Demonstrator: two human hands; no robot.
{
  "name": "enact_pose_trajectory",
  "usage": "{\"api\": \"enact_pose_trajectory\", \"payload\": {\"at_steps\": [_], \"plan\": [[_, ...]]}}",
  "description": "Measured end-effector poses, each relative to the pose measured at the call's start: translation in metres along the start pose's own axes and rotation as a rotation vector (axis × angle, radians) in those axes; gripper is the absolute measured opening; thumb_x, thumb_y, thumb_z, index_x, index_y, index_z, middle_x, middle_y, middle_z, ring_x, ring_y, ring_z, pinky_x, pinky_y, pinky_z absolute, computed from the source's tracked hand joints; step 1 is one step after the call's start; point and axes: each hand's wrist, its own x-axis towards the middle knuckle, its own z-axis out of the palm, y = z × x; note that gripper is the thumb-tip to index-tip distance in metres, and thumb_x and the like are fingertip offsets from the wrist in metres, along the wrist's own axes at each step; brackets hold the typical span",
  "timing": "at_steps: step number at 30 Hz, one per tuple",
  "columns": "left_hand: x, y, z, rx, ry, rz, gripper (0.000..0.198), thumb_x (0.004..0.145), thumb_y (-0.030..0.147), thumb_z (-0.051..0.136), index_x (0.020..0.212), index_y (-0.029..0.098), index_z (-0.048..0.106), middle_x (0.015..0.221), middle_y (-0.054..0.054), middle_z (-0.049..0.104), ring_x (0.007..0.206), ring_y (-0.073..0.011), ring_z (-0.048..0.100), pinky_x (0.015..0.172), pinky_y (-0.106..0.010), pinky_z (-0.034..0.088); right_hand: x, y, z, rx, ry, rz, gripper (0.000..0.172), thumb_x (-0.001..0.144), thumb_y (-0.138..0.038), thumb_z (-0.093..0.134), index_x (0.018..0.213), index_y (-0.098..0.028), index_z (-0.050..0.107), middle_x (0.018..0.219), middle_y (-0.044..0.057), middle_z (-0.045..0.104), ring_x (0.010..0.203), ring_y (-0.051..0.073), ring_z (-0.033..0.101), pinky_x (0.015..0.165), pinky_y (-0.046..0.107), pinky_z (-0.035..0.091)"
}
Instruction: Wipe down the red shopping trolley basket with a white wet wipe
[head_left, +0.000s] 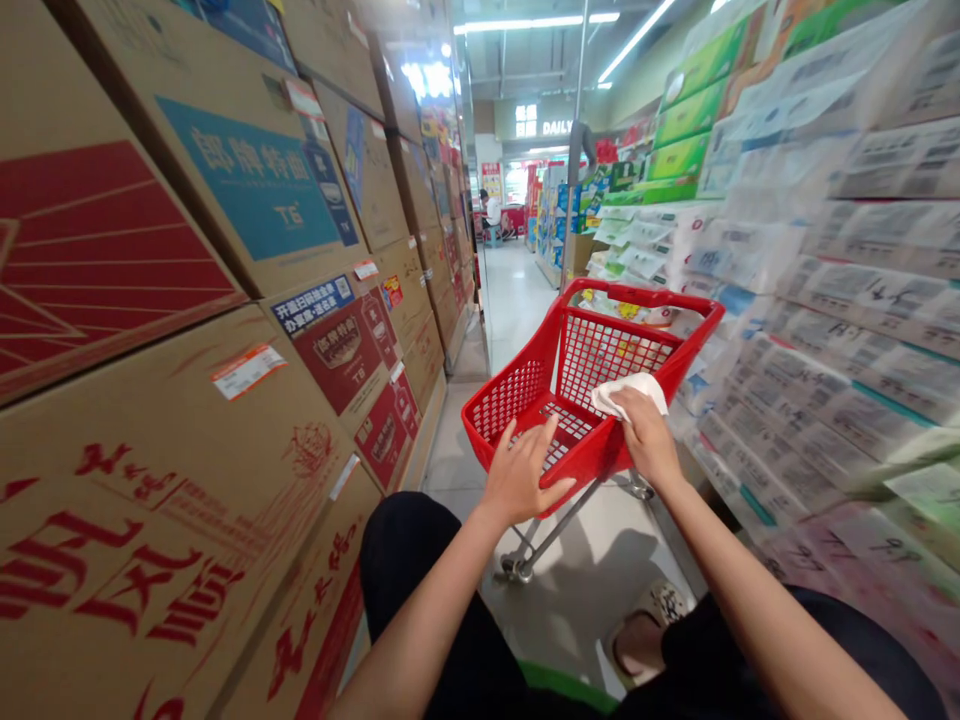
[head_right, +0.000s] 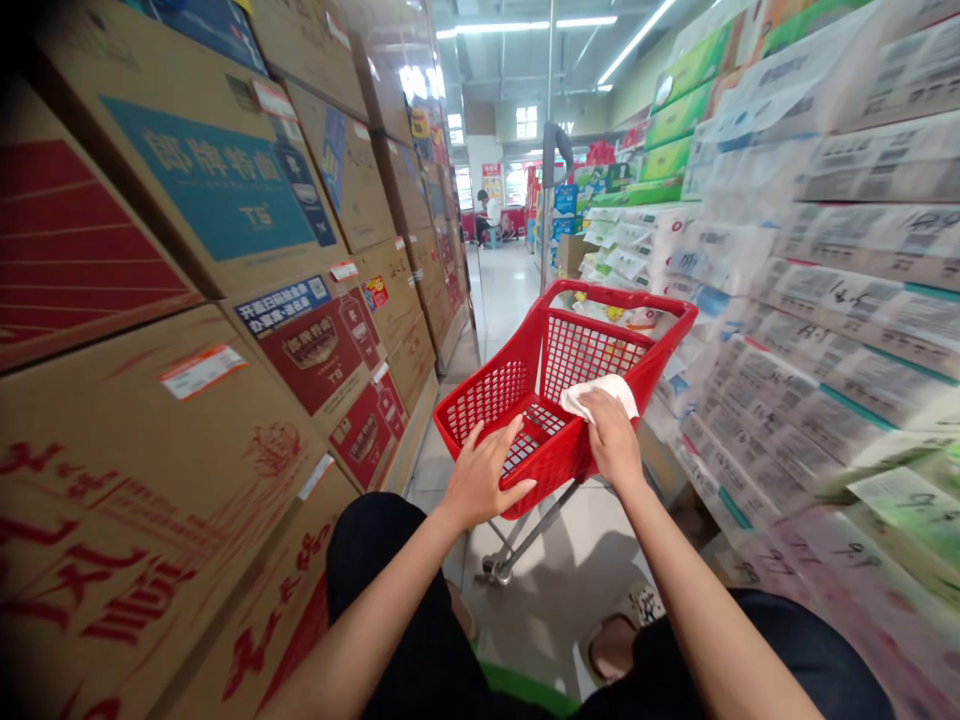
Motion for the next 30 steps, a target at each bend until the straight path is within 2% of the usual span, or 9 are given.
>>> {"api": "enact_pose_trajectory", "payload": {"at_steps": [1, 3, 7, 10, 13, 15, 21, 26, 30], "plan": [[-0.003, -0.004, 0.001, 0.038, 0.013, -0.005, 0.093, 0.091, 0.051, 0.062, 0.163, 0.021, 0.011, 0.154, -0.013, 0.049, 0.142, -0.0289, 0.047, 0.126, -0.053, 0.018, -0.005, -0.008, 0.002, 0.009, 0.006, 0.009, 0.048, 0.095, -0.015, 0.037, 0.137, -0.022, 0.06, 0.141, 0.01, 0.062, 0.142, 0.027, 0.046, 0.12, 0.058, 0.031], [-0.007, -0.01, 0.003, 0.079, 0.033, -0.033, 0.094, 0.09, 0.048, 0.063, 0.163, 0.02, 0.01, 0.153, -0.013, 0.051, 0.142, -0.028, 0.047, 0.127, -0.052, 0.013, -0.017, -0.037, 0.008, 0.019, -0.013, 0.005, 0.05, 0.096, -0.014, 0.037, 0.141, -0.024, 0.057, 0.143, 0.008, 0.061, 0.144, 0.027, 0.043, 0.121, 0.06, 0.028], [-0.009, -0.012, 0.012, 0.078, 0.047, -0.078, 0.098, 0.088, 0.04, 0.062, 0.163, 0.02, 0.002, 0.156, -0.012, 0.047, 0.141, -0.0262, 0.048, 0.127, -0.049, 0.013, -0.045, -0.107, 0.018, 0.08, -0.147, -0.124, 0.054, 0.097, -0.012, 0.04, 0.147, -0.027, 0.051, 0.146, 0.005, 0.059, 0.146, 0.024, 0.041, 0.124, 0.057, 0.024], [-0.008, -0.01, 0.016, 0.054, 0.054, -0.085, 0.1, 0.085, 0.034, 0.063, 0.163, 0.02, 0.001, 0.163, -0.013, 0.035, 0.146, -0.027, 0.041, 0.127, -0.049, 0.014, -0.059, -0.135, 0.021, 0.112, -0.18, -0.226, 0.057, 0.097, -0.01, 0.042, 0.152, -0.024, 0.045, 0.147, 0.008, 0.058, 0.145, 0.023, 0.041, 0.124, 0.056, 0.027], [-0.01, -0.007, 0.013, 0.001, 0.057, -0.041, 0.101, 0.081, 0.036, 0.067, 0.163, 0.021, 0.01, 0.168, -0.014, 0.021, 0.151, -0.0305, 0.032, 0.126, -0.052, 0.014, -0.063, -0.135, 0.014, 0.11, -0.211, -0.283, 0.06, 0.096, -0.009, 0.043, 0.154, -0.025, 0.041, 0.15, 0.008, 0.055, 0.15, 0.025, 0.035, 0.123, 0.058, 0.03], [-0.012, -0.005, 0.008, -0.065, 0.046, 0.016, 0.1, 0.079, 0.038, 0.07, 0.161, 0.021, 0.017, 0.168, -0.015, 0.02, 0.152, -0.0327, 0.03, 0.125, -0.055, 0.014, -0.061, -0.129, 0.006, 0.109, -0.237, -0.301, 0.062, 0.096, -0.01, 0.044, 0.156, -0.025, 0.039, 0.152, 0.008, 0.053, 0.153, 0.027, 0.027, 0.121, 0.059, 0.033], [-0.012, -0.012, -0.011, -0.415, 0.025, 0.145, 0.081, 0.079, 0.025, 0.066, 0.153, 0.023, 0.035, 0.157, -0.013, 0.04, 0.147, -0.0293, 0.036, 0.122, -0.05, 0.031, -0.061, -0.12, -0.008, 0.079, -0.288, -0.306, 0.065, 0.096, -0.009, 0.042, 0.158, -0.026, 0.033, 0.155, 0.007, 0.05, 0.155, 0.026, 0.022, 0.121, 0.059, 0.032], [-0.002, -0.014, -0.006, -0.553, 0.093, 0.072, 0.042, 0.101, 0.029, 0.048, 0.143, 0.023, 0.052, 0.141, -0.011, 0.056, 0.134, -0.0234, 0.052, 0.116, -0.043, 0.041, -0.058, -0.114, -0.012, 0.054, -0.327, -0.346, 0.065, 0.097, -0.011, 0.042, 0.159, -0.027, 0.032, 0.153, 0.006, 0.051, 0.153, 0.024, 0.027, 0.122, 0.058, 0.031], [0.008, -0.007, 0.004, -0.507, 0.094, -0.032, 0.029, 0.102, 0.034, 0.049, 0.123, 0.024, 0.067, 0.122, -0.006, 0.068, 0.115, -0.0204, 0.064, 0.104, -0.035, 0.05, -0.046, -0.106, -0.021, 0.059, -0.393, -0.411, 0.064, 0.096, -0.011, 0.044, 0.158, -0.028, 0.035, 0.154, 0.006, 0.05, 0.151, 0.023, 0.031, 0.123, 0.055, 0.031]]}}
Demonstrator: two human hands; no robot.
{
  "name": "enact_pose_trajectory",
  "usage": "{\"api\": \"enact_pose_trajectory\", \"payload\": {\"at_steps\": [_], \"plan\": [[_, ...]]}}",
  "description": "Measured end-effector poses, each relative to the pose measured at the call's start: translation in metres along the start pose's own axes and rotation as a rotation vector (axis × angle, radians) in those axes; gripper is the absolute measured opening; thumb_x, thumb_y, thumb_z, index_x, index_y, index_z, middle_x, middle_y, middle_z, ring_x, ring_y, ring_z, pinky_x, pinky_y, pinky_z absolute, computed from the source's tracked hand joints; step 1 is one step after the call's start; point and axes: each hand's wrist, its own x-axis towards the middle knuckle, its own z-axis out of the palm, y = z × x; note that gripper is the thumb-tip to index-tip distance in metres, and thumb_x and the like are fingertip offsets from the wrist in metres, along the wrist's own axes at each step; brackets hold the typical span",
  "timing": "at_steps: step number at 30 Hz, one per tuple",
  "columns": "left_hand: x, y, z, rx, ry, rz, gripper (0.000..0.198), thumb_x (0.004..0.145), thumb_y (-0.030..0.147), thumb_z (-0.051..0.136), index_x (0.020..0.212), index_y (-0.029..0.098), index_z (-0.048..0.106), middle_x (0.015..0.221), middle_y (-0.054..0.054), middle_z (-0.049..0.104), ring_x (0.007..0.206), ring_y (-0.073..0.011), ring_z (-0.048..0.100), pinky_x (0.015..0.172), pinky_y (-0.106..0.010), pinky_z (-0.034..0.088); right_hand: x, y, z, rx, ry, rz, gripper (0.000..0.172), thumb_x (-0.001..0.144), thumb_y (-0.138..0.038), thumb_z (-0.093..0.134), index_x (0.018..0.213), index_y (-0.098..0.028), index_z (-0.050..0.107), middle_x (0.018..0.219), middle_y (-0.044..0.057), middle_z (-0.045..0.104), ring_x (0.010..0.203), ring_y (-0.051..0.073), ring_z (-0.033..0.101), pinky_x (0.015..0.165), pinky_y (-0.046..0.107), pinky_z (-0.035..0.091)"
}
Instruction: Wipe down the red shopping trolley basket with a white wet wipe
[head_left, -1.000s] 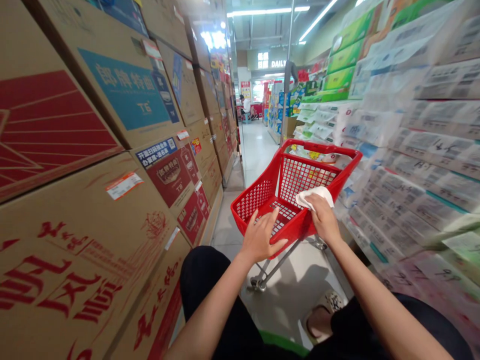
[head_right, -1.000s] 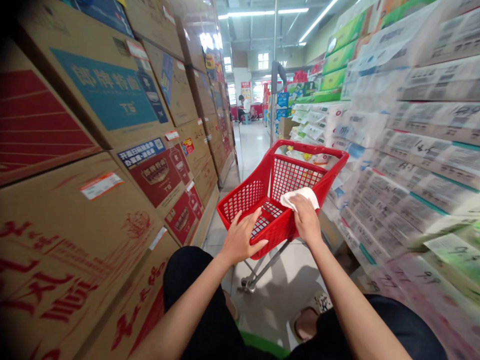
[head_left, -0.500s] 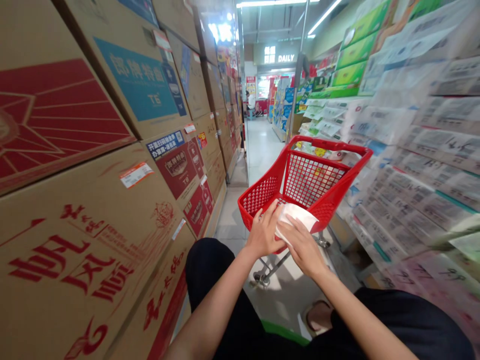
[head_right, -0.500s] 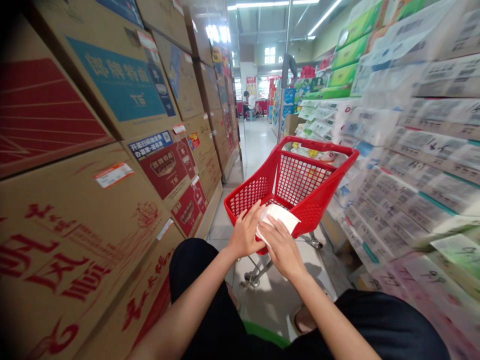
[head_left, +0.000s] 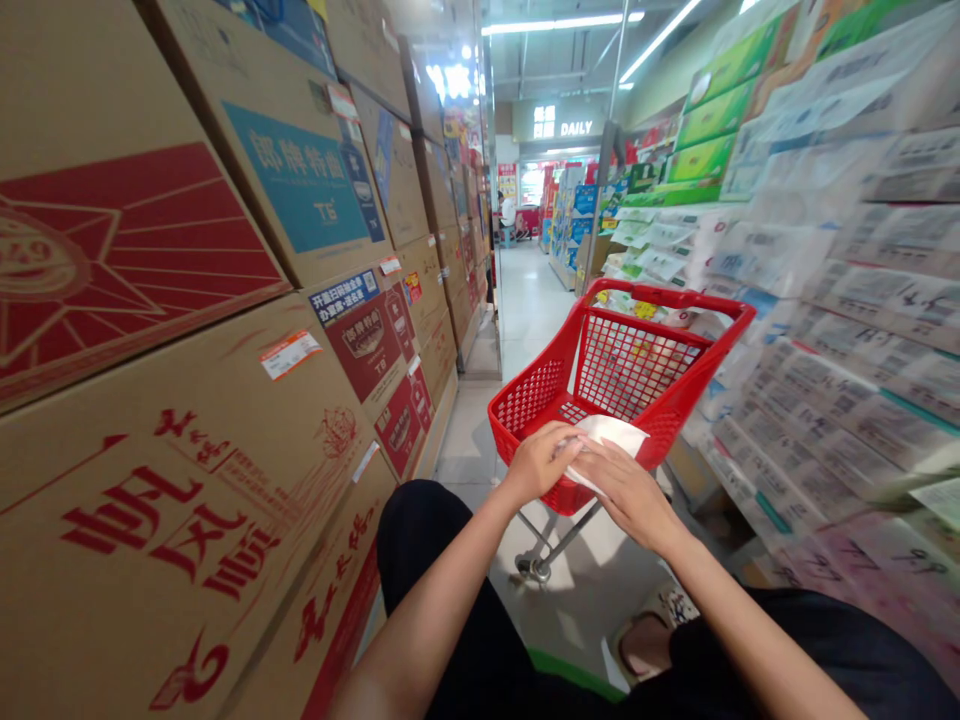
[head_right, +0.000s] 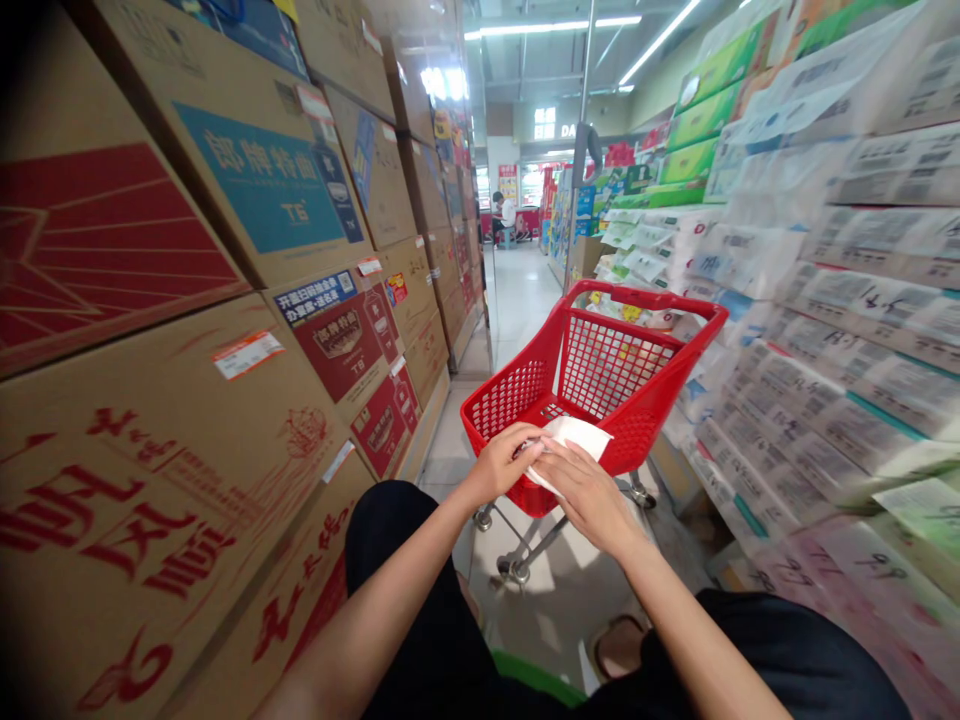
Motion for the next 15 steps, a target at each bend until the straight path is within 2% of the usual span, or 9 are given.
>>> {"api": "enact_pose_trajectory", "payload": {"at_steps": [3, 8, 15], "plan": [[0.005, 0.0, 0.006, 0.009, 0.038, -0.086, 0.021, 0.099, 0.035, 0.057, 0.11, 0.024, 0.07, 0.109, -0.003, 0.072, 0.104, -0.0194, 0.068, 0.097, -0.032, 0.053, 0.002, 0.011, -0.005, 0.027, -0.05, -0.037, 0.062, 0.097, -0.015, 0.045, 0.157, -0.028, 0.036, 0.154, 0.006, 0.051, 0.15, 0.022, 0.035, 0.123, 0.053, 0.032], [0.009, -0.004, 0.011, -0.099, 0.062, -0.153, 0.019, 0.096, 0.034, 0.061, 0.11, 0.023, 0.069, 0.109, -0.001, 0.075, 0.099, -0.0171, 0.071, 0.092, -0.029, 0.055, 0.0, 0.029, -0.002, 0.062, -0.065, -0.067, 0.056, 0.1, -0.024, 0.045, 0.156, -0.029, 0.039, 0.151, 0.006, 0.054, 0.148, 0.022, 0.039, 0.122, 0.052, 0.033], [0.016, -0.014, 0.022, -0.036, 0.087, -0.27, 0.017, 0.093, 0.038, 0.066, 0.103, 0.025, 0.071, 0.1, 0.001, 0.077, 0.096, -0.0164, 0.073, 0.091, -0.029, 0.056, 0.001, 0.04, -0.002, 0.092, -0.056, -0.05, 0.049, 0.103, -0.027, 0.041, 0.151, -0.027, 0.046, 0.149, 0.007, 0.056, 0.145, 0.021, 0.043, 0.123, 0.053, 0.031]]}}
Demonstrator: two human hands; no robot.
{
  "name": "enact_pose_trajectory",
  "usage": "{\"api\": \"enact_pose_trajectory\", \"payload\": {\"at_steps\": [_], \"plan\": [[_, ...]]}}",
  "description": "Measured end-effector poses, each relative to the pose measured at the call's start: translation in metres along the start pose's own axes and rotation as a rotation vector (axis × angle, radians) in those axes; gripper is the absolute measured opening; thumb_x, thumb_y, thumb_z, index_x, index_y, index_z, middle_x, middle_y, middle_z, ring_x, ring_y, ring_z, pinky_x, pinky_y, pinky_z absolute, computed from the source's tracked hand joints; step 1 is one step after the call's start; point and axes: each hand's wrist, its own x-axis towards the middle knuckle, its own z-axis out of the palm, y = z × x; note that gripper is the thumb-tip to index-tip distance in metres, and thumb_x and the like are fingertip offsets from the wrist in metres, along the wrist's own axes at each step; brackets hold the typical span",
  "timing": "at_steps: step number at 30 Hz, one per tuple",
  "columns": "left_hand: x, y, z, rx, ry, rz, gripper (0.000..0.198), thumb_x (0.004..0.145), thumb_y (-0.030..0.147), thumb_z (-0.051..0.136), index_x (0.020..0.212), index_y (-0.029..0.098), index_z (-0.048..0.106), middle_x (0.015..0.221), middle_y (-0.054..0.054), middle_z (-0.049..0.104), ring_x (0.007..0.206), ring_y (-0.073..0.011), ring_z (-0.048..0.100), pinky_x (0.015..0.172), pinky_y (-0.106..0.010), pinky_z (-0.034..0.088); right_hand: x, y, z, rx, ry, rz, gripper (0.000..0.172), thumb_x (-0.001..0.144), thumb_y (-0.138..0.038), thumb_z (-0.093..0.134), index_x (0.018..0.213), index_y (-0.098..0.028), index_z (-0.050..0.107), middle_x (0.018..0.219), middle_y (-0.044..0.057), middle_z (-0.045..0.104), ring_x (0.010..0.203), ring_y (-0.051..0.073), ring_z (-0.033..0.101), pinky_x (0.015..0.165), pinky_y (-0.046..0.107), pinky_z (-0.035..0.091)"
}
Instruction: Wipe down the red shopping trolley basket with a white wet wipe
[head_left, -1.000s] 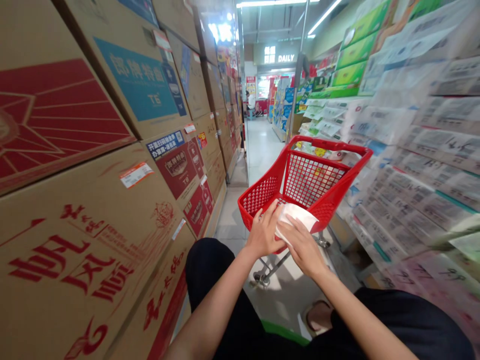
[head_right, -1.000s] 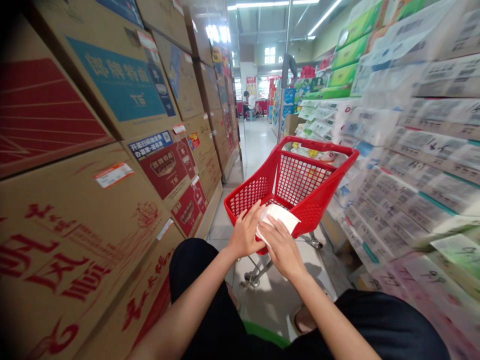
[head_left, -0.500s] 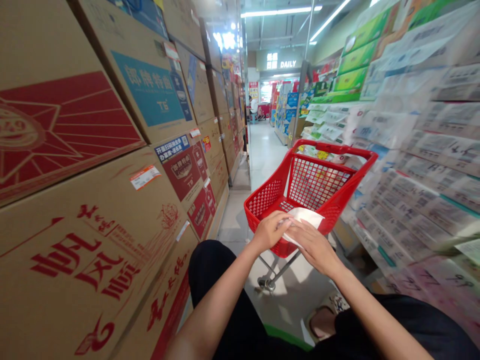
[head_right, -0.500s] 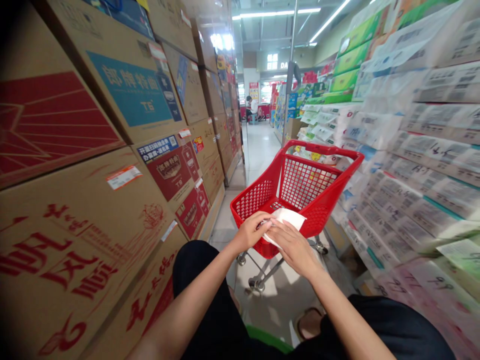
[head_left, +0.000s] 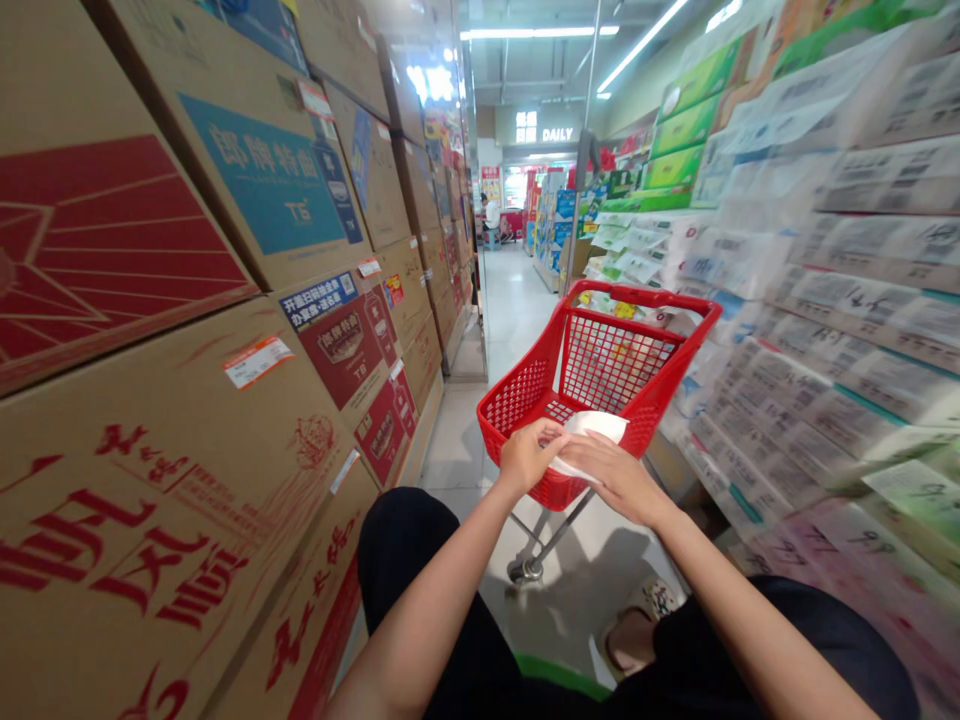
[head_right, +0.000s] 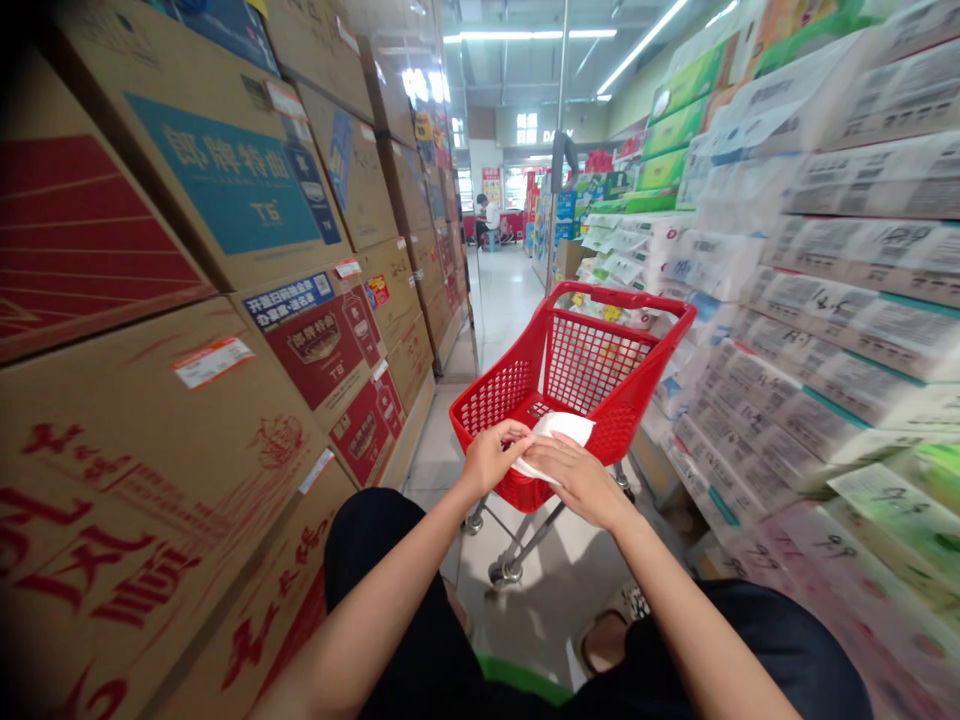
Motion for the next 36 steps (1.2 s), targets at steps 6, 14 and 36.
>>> {"api": "enact_pose_trajectory", "payload": {"at_steps": [6, 14, 36], "plan": [[0.006, 0.004, 0.012, 0.068, 0.017, -0.03, 0.016, 0.093, 0.041, 0.066, 0.102, 0.028, 0.071, 0.1, 0.003, 0.077, 0.096, -0.0171, 0.073, 0.089, -0.029, 0.055, -0.007, 0.006, -0.002, -0.002, 0.037, 0.047, 0.047, 0.103, -0.025, 0.04, 0.149, -0.028, 0.049, 0.148, 0.007, 0.057, 0.142, 0.02, 0.046, 0.123, 0.055, 0.028], [0.0, 0.004, 0.008, 0.256, -0.138, 0.244, 0.018, 0.099, 0.035, 0.058, 0.111, 0.026, 0.069, 0.111, 0.0, 0.075, 0.106, -0.0174, 0.069, 0.108, -0.035, 0.046, -0.029, 0.026, -0.018, -0.042, 0.053, 0.091, 0.044, 0.103, -0.031, 0.042, 0.146, -0.031, 0.052, 0.144, 0.005, 0.061, 0.143, 0.021, 0.045, 0.122, 0.055, 0.03], [-0.01, -0.009, 0.017, 0.683, -0.121, 0.471, 0.06, 0.099, 0.019, 0.045, 0.157, 0.015, 0.03, 0.127, -0.012, 0.068, 0.118, -0.0241, 0.064, 0.107, -0.041, 0.046, -0.037, -0.05, 0.02, -0.329, 0.166, 0.323, 0.074, 0.093, -0.015, 0.047, 0.162, -0.029, 0.025, 0.165, 0.004, 0.033, 0.152, 0.027, 0.031, 0.123, 0.054, 0.031]]}}
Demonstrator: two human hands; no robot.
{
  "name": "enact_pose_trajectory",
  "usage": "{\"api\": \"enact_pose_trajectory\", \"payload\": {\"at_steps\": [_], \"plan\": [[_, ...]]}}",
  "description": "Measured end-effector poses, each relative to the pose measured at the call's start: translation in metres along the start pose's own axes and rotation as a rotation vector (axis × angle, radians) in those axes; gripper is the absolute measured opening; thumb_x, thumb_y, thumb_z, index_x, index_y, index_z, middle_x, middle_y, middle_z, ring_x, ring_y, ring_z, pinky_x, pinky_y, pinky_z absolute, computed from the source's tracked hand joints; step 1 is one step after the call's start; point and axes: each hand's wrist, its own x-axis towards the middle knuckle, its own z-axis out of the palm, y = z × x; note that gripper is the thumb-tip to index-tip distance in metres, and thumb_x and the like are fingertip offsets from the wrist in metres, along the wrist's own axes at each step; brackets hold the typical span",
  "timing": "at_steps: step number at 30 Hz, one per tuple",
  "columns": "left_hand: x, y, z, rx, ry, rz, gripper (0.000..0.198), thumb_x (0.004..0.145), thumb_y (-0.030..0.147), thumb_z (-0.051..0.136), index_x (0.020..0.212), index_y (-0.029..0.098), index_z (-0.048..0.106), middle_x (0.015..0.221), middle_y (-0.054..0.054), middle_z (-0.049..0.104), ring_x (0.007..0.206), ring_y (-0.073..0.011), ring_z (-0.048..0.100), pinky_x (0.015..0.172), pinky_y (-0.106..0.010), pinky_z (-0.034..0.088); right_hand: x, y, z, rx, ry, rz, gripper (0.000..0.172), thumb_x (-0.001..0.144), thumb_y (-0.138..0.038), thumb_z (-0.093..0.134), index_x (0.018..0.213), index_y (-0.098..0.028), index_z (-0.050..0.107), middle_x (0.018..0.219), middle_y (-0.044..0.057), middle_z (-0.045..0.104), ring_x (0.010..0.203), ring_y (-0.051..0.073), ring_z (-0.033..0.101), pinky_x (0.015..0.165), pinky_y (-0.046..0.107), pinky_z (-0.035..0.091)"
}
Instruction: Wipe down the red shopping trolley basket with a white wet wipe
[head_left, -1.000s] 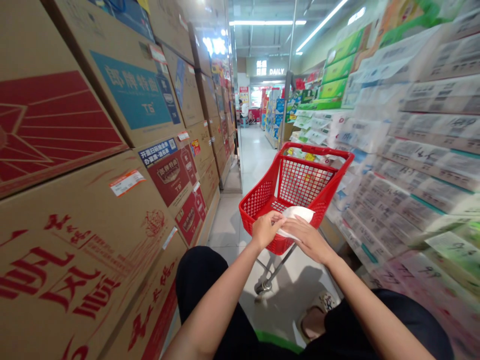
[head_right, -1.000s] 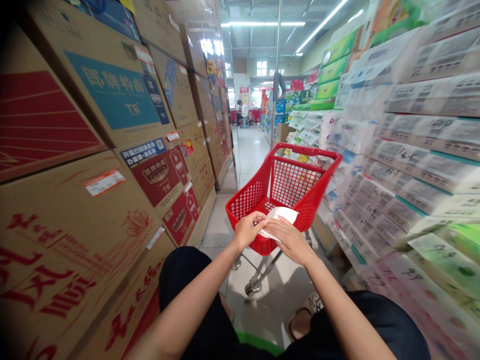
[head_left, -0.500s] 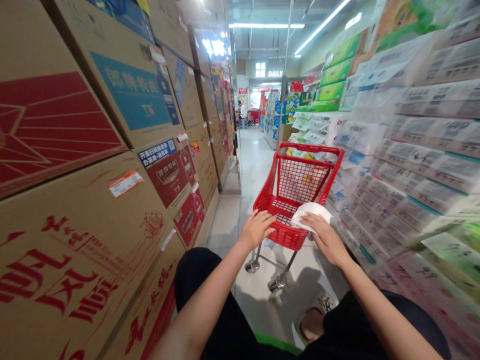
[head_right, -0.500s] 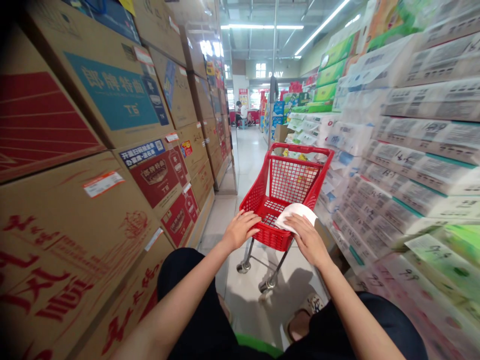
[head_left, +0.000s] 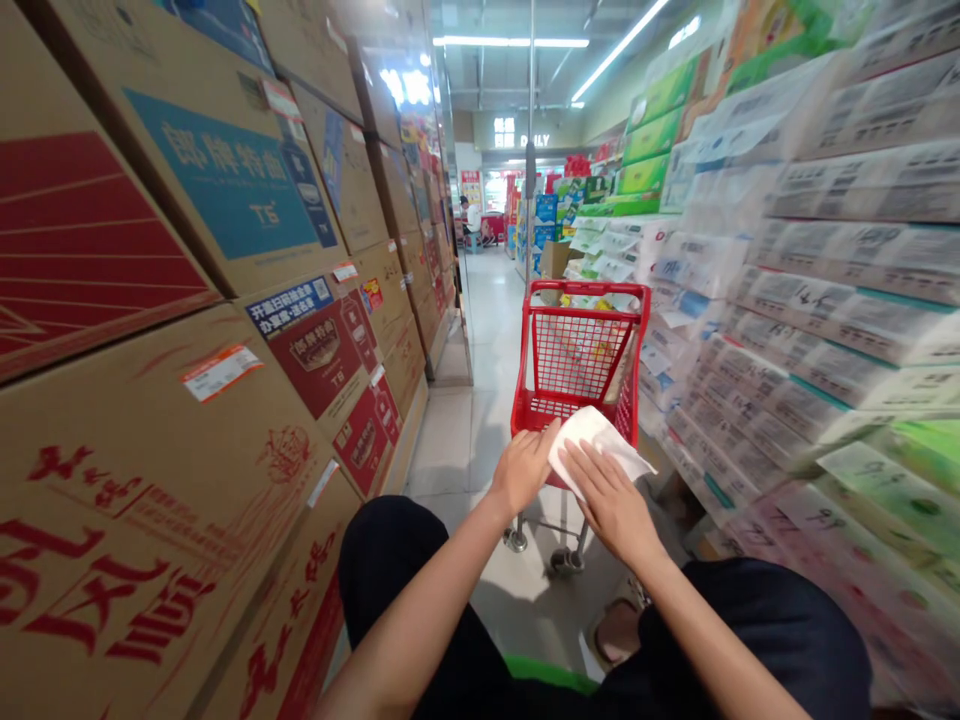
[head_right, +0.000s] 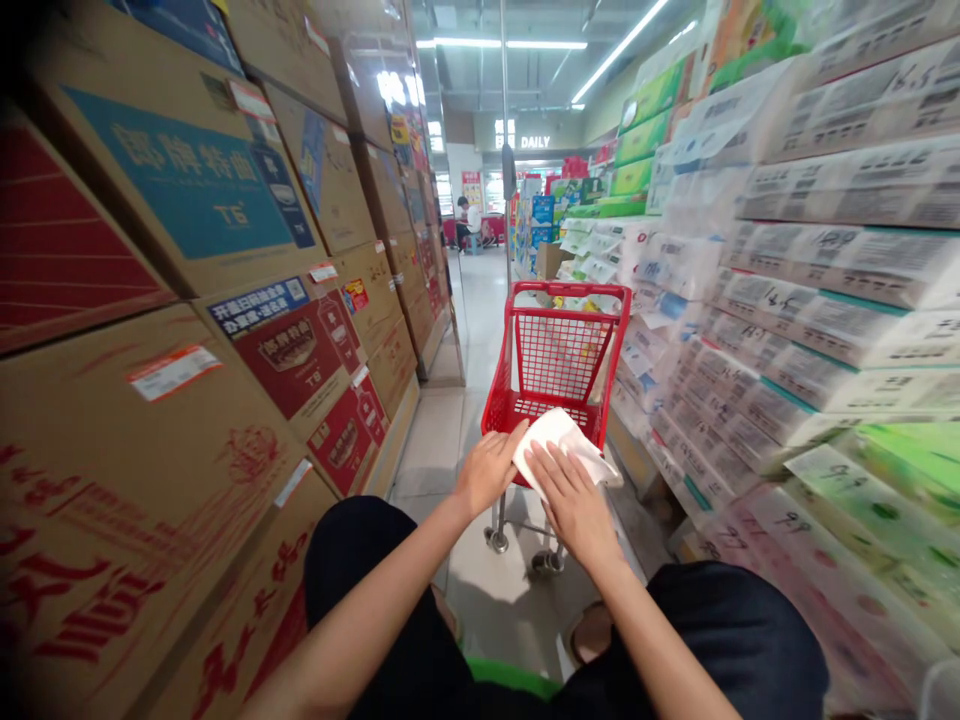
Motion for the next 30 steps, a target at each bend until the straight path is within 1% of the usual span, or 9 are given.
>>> {"api": "enact_pose_trajectory", "payload": {"at_steps": [3, 6, 8, 11, 15, 17, 23, 26, 30], "plan": [[-0.01, -0.012, -0.008, 0.007, -0.016, 0.081, 0.056, 0.1, 0.022, 0.048, 0.155, 0.024, 0.036, 0.154, -0.008, 0.049, 0.141, -0.0233, 0.048, 0.12, -0.043, 0.035, -0.017, 0.03, -0.015, -0.05, 0.023, 0.097, 0.073, 0.095, -0.019, 0.05, 0.162, -0.032, 0.025, 0.165, 0.003, 0.032, 0.152, 0.03, 0.03, 0.123, 0.057, 0.029], [-0.016, -0.019, -0.014, 0.061, -0.007, 0.054, 0.058, 0.098, 0.021, 0.051, 0.154, 0.032, 0.039, 0.166, -0.003, 0.031, 0.154, -0.0254, 0.027, 0.126, -0.052, 0.022, -0.027, 0.052, -0.019, -0.092, 0.104, 0.242, 0.068, 0.097, -0.026, 0.051, 0.161, -0.034, 0.028, 0.167, 0.003, 0.028, 0.153, 0.034, 0.024, 0.121, 0.064, 0.027], [-0.017, -0.016, -0.014, 0.056, -0.013, 0.041, 0.062, 0.097, 0.02, 0.052, 0.156, 0.033, 0.036, 0.167, -0.001, 0.028, 0.156, -0.0259, 0.02, 0.127, -0.055, 0.02, -0.026, 0.053, -0.013, -0.082, 0.143, 0.286, 0.065, 0.099, -0.028, 0.049, 0.16, -0.035, 0.029, 0.168, 0.003, 0.025, 0.154, 0.035, 0.021, 0.12, 0.065, 0.028], [-0.015, -0.003, -0.009, 0.009, -0.012, 0.024, 0.069, 0.093, 0.021, 0.054, 0.158, 0.031, 0.033, 0.167, -0.002, 0.026, 0.157, -0.0281, 0.015, 0.126, -0.057, 0.02, -0.01, 0.032, 0.002, -0.062, 0.154, 0.284, 0.063, 0.102, -0.026, 0.043, 0.161, -0.036, 0.026, 0.168, 0.003, 0.024, 0.155, 0.032, 0.02, 0.121, 0.064, 0.025], [-0.015, 0.01, -0.002, -0.013, 0.007, 0.0, 0.077, 0.087, 0.023, 0.056, 0.159, 0.019, 0.029, 0.167, -0.007, 0.028, 0.157, -0.0289, 0.015, 0.127, -0.055, 0.019, 0.017, -0.007, 0.017, -0.059, 0.093, 0.211, 0.064, 0.103, -0.026, 0.041, 0.163, -0.031, 0.02, 0.167, 0.005, 0.028, 0.155, 0.03, 0.021, 0.124, 0.061, 0.022], [-0.016, 0.01, -0.001, 0.002, 0.008, -0.007, 0.077, 0.087, 0.024, 0.055, 0.159, 0.013, 0.028, 0.165, -0.01, 0.032, 0.156, -0.0275, 0.019, 0.128, -0.052, 0.018, 0.022, -0.013, 0.018, -0.081, 0.065, 0.181, 0.063, 0.103, -0.027, 0.042, 0.163, -0.029, 0.021, 0.166, 0.005, 0.03, 0.154, 0.029, 0.022, 0.124, 0.059, 0.022], [-0.024, 0.0, -0.008, 0.097, -0.008, 0.032, 0.068, 0.095, 0.021, 0.047, 0.16, 0.019, 0.028, 0.162, -0.005, 0.038, 0.153, -0.0228, 0.028, 0.13, -0.05, 0.013, -0.01, 0.035, -0.005, -0.204, 0.009, 0.153, 0.059, 0.104, -0.031, 0.043, 0.161, -0.032, 0.027, 0.157, 0.003, 0.047, 0.148, 0.027, 0.036, 0.125, 0.054, 0.02], [-0.025, 0.005, -0.009, 0.109, 0.002, 0.017, 0.072, 0.093, 0.021, 0.049, 0.161, 0.02, 0.025, 0.164, -0.004, 0.035, 0.154, -0.0232, 0.027, 0.13, -0.049, 0.015, -0.027, 0.056, -0.015, -0.248, 0.052, 0.237, 0.059, 0.104, -0.032, 0.041, 0.161, -0.034, 0.025, 0.159, 0.003, 0.044, 0.151, 0.027, 0.032, 0.125, 0.056, 0.018], [-0.023, 0.021, -0.003, 0.093, 0.005, 0.004, 0.075, 0.091, 0.021, 0.051, 0.161, 0.02, 0.024, 0.166, -0.004, 0.031, 0.155, -0.025, 0.024, 0.129, -0.049, 0.016, -0.02, 0.036, -0.007, -0.235, 0.091, 0.335, 0.059, 0.105, -0.03, 0.037, 0.162, -0.035, 0.022, 0.166, 0.002, 0.032, 0.155, 0.028, 0.021, 0.124, 0.058, 0.019]]}}
